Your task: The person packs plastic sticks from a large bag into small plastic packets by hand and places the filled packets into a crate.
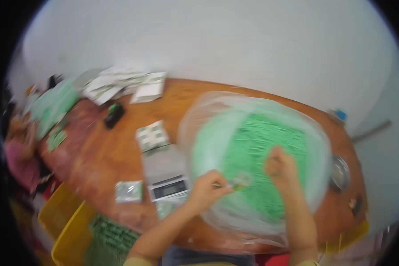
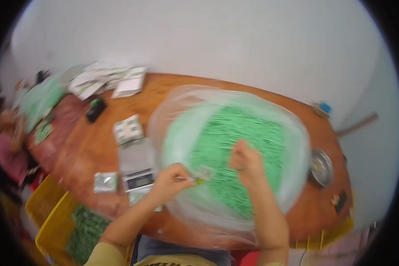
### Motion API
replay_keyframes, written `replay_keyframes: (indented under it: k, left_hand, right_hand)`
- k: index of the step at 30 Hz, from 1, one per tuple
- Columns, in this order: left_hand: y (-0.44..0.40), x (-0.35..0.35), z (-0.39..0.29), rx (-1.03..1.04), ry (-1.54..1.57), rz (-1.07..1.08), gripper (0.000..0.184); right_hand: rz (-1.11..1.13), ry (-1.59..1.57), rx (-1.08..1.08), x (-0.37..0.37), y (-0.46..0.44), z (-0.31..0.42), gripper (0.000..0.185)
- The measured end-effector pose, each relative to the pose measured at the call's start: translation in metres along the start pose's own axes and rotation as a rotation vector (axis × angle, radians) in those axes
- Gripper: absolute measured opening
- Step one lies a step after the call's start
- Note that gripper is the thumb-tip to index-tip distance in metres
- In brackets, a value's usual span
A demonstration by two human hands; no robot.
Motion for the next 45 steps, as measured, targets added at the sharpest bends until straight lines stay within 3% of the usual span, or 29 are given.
replay_keyframes:
  k: [1,6,9,12,15,17,19,21,24,27,30,32,35,38,41,42,43,45]
  left_hand:
    - [-0.008,0.007,0.004,-0.007,-0.028,0.021,0.018]
    - [-0.012,0.027,0.017,-0.122,0.024,0.098,0.018]
    - [-0.014,0.036,0.019,-0.115,0.089,0.113,0.017]
    - [-0.013,0.042,0.019,-0.088,0.195,0.094,0.017]
    - [-0.004,0.035,0.015,-0.027,0.315,0.055,0.016]
    - [0.0,0.025,0.011,0.018,0.413,0.004,0.015]
    - [0.007,0.009,0.008,0.044,0.509,-0.062,0.014]
    - [0.009,0.01,0.001,0.034,0.439,-0.064,0.014]
    - [0.013,0.009,-0.006,0.029,0.324,-0.056,0.014]
    - [0.016,0.002,-0.003,0.012,0.3,-0.07,0.015]
    - [0.017,-0.003,0.005,-0.017,0.318,-0.093,0.016]
    - [0.014,-0.001,0.009,-0.024,0.339,-0.082,0.015]
    - [0.009,0.007,0.009,-0.022,0.348,-0.036,0.015]
    - [0.009,0.012,0.004,-0.009,0.316,-0.003,0.014]
    - [0.017,0.01,0.006,0.02,0.274,-0.018,0.011]
    - [0.019,0.009,0.007,0.01,0.215,-0.037,0.009]
    - [0.02,0.009,-0.001,0.134,0.09,-0.071,0.008]
    - [0.021,0.013,0.004,0.127,0.143,-0.048,0.006]
  right_hand:
    - [-0.06,0.121,0.02,0.005,0.007,0.006,0.029]
    - [0.053,0.459,-0.158,0.041,0.021,0.029,0.041]
    - [0.02,0.594,-0.158,0.043,0.017,0.027,0.025]
    - [0.169,0.737,-0.014,0.05,0.024,0.001,0.018]
    - [0.043,0.85,-0.219,0.032,0.035,0.03,0.018]
    - [-0.219,0.594,-0.209,-0.007,0.021,0.05,0.016]
    - [-0.291,1.258,-0.338,-0.005,-0.008,0.07,0.017]
    - [-0.157,1.551,-0.589,0.016,-0.05,0.042,0.015]
    - [-0.105,1.997,-0.481,0.004,-0.114,-0.035,0.01]
    - [-0.13,1.844,-0.425,-0.014,-0.123,-0.046,0.013]
    - [-0.144,1.568,-0.623,0.014,-0.063,0.017,0.018]
    - [-0.185,0.745,-0.171,0.011,-0.03,0.031,0.022]
    - [-0.211,0.452,-0.356,0.043,0.023,0.048,0.023]
    - [-0.191,0.882,-0.594,0.058,0.049,0.041,0.026]
    - [0.026,1.293,-0.798,0.079,0.058,0.042,0.025]
    - [0.029,1.333,-0.798,0.081,0.061,0.046,0.022]
    - [0.057,1.35,-0.803,0.084,0.063,0.049,0.018]
    - [-0.096,1.242,-0.577,0.06,0.057,0.046,0.004]
Point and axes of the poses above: each hand's wrist, its own y-axis away from the middle knuckle, its own x-axis out of the palm, z = x × y, the point moved 8 cm from there along -y, towards the middle knuckle, and after that the axes turned 11 degrees about y, right-handed, at the moved point
